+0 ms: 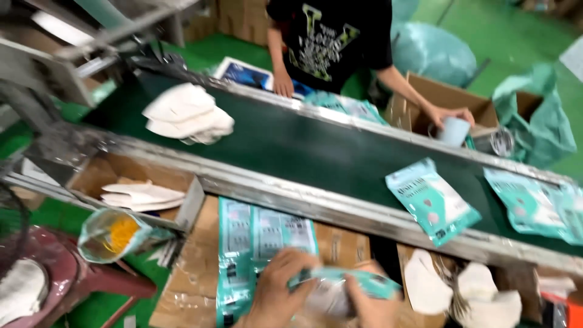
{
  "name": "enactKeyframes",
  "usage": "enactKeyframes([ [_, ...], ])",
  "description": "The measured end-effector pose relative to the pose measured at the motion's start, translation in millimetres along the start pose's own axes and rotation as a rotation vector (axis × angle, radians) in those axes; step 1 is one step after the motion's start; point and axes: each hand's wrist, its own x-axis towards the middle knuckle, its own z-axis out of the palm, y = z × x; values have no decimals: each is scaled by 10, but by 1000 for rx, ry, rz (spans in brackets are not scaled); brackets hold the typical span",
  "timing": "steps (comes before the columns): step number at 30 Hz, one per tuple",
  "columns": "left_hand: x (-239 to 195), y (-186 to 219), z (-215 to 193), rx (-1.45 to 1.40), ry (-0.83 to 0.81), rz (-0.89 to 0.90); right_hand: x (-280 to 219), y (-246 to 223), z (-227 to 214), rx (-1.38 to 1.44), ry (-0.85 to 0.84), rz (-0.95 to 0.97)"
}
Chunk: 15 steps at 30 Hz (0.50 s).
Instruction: Packaging face masks into individual plastic bags at a conveyor belt.
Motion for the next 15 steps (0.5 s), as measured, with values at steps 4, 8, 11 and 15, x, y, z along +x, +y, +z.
enactKeyframes([
  [4, 784, -78, -338, 305, 144, 56, 403, -862, 43, -578, 447, -884],
  [8, 1528, -660, -704, 775, 258, 84, 540, -1283, 169, -766, 354, -1002],
  [11, 1861, -1740, -1075, 1011, 159, 3, 928, -844, 134, -550, 179, -1194],
  [15, 2464, -2370, -326, 1159, -92, 199, 1406, -1035, 208, -513, 199, -1207],
])
